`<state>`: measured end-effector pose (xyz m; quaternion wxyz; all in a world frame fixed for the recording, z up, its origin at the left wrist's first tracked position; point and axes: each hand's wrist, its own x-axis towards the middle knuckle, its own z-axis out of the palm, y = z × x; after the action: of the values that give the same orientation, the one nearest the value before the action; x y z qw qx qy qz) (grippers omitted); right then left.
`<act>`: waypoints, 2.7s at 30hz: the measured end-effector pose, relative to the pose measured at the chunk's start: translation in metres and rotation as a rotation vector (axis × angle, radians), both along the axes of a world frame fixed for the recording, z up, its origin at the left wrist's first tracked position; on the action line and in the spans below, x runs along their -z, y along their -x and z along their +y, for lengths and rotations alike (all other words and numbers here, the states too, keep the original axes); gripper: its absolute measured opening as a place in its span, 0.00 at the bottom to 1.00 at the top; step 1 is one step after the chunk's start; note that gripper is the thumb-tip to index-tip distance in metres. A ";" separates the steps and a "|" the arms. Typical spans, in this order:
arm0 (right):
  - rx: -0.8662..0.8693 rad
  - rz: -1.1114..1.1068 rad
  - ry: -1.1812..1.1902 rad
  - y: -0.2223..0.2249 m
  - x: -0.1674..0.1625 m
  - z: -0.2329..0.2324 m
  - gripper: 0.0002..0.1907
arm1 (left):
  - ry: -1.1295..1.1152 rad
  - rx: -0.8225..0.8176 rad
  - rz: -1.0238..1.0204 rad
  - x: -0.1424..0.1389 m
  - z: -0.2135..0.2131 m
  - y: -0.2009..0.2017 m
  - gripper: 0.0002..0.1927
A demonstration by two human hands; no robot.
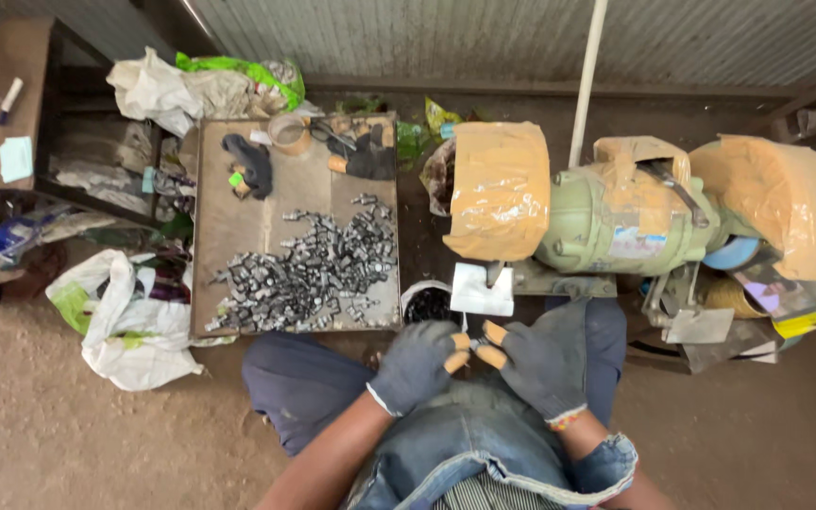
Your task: The person sits at a bench grinder and holds small metal pieces against the spinning wheel, producing sparks as they grind each piece. They dip the ground piece into a small container and place it on a tray holding many similar metal pieces, repeating the cycle with new pieces.
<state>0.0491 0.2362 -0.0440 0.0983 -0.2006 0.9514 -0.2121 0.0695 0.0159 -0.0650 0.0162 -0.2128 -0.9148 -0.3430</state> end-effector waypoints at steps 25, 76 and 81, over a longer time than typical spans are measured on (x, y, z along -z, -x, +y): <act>0.231 0.139 0.184 0.010 -0.039 -0.003 0.16 | -0.554 -0.428 0.017 -0.035 0.035 0.022 0.22; 0.082 -0.116 0.150 -0.016 0.018 0.001 0.20 | 0.134 -0.750 -0.409 0.032 -0.068 0.026 0.18; -0.007 -0.240 0.453 -0.007 -0.023 -0.005 0.32 | -1.026 -0.539 -1.020 0.006 -0.043 0.012 0.30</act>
<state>0.0558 0.2311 -0.0208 0.1640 -0.1942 0.8604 -0.4417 0.0573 -0.0268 -0.0707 -0.2278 0.2360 -0.5560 -0.7638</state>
